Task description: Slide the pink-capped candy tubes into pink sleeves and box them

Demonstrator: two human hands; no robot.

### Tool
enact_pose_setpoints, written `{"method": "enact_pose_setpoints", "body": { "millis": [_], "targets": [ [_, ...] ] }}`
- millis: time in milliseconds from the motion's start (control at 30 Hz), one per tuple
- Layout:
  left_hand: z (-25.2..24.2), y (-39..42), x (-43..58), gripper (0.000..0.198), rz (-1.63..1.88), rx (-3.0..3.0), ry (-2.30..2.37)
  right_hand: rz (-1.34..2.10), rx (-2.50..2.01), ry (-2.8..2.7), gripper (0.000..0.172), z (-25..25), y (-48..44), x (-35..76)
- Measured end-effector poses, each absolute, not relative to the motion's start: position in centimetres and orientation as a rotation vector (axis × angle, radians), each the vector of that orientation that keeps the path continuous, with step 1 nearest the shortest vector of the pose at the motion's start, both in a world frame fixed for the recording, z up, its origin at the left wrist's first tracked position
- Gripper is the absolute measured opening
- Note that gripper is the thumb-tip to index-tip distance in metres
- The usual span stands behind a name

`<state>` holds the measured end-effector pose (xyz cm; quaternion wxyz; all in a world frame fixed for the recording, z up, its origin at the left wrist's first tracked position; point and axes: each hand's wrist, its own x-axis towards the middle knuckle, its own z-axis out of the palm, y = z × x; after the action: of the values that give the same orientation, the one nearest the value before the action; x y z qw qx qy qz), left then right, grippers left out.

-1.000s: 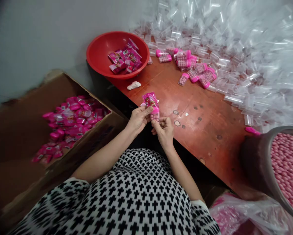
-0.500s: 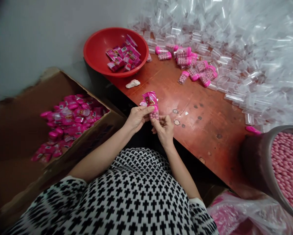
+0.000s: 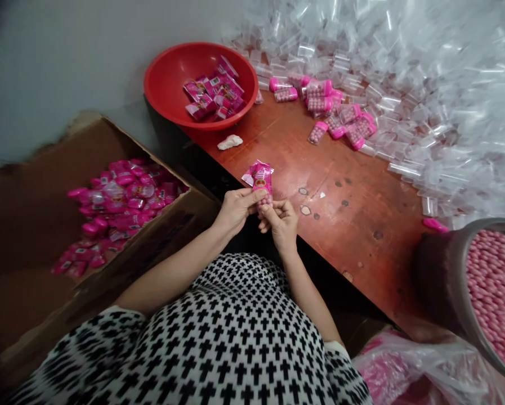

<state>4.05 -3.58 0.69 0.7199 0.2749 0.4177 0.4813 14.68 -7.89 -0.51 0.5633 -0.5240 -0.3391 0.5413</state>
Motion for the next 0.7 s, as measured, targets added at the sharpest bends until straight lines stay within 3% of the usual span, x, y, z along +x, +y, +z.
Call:
{"method": "enact_pose_setpoints", "body": {
  "millis": [167,500,700],
  "targets": [
    [1.1,-4.5,4.8,0.032,1.152,0.624,0.945,1.19,-1.258,-0.841,0.028,0.2,-7.9,14.6],
    [1.3,-5.6,4.1,0.032,1.172,0.445,0.897,1.421,-1.105,-0.738,0.034,0.2,-7.8,14.9],
    [1.0,-6.4,4.2,0.03,1.11,0.426,0.827,1.357,-1.152,-0.746,0.036,-0.2,-7.5,14.6]
  ]
}}
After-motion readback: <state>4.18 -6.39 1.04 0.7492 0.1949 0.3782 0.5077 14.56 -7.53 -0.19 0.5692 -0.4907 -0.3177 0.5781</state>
